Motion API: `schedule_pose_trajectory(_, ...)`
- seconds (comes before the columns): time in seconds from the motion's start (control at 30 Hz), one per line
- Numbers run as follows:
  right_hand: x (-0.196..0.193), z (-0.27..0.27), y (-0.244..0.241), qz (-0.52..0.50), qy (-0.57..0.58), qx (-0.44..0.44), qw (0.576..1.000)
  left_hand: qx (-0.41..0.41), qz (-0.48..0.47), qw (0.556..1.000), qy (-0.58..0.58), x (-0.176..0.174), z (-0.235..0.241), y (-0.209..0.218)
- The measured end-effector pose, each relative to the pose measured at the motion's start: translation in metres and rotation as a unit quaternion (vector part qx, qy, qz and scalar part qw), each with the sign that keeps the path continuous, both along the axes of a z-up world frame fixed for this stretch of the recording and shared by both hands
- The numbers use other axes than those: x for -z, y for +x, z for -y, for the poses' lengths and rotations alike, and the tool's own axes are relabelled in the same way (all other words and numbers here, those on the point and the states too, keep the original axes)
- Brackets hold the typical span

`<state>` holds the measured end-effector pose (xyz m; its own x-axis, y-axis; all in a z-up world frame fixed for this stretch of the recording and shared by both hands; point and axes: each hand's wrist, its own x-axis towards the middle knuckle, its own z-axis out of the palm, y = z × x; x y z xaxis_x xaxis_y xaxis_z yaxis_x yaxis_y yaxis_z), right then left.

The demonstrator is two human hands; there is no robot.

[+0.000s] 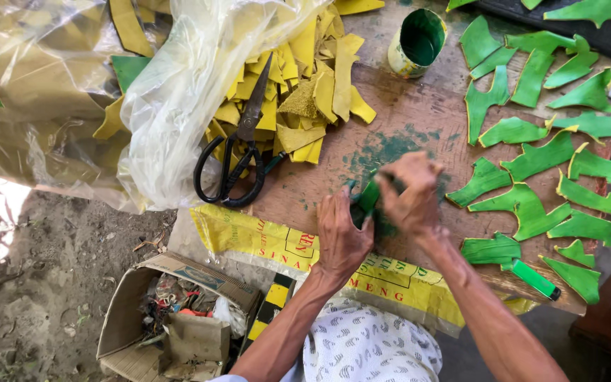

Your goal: The person paints yellow foam cutouts green using a small brush. They repeatedly dip the brush into a container of green paint and apply it to the edges and surfaces of the foam pieces, placing the finished items on a mat to the right.

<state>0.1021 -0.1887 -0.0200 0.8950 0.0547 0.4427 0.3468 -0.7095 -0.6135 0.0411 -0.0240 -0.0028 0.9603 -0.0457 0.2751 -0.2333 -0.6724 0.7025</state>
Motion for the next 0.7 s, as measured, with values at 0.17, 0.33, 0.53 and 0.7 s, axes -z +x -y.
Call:
schedule_pose_trajectory(0.17, 0.005, 0.011, 0.018, -0.006, -0.006, 0.103, 0.995, 0.001, -0.004, 1.000, 0.000, 0.002, -0.001, -0.003)
schedule_pose_trajectory(0.33, -0.007, 0.001, -0.017, 0.027, -0.065, 0.014, 0.997, 0.001, -0.006, 1.000, 0.000, 0.004, 0.001, -0.004)
schedule_pose_trajectory(0.53, -0.009, 0.036, 0.005, -0.020, 0.151, 0.204, 0.967, 0.015, -0.019, 1.000, 0.004, -0.011, -0.003, 0.000)
schedule_pose_trajectory(0.7, -0.014, 0.038, -0.016, -0.019, 0.140, 0.216, 0.966, 0.063, 0.088, 0.994, 0.009, -0.076, -0.007, 0.057)
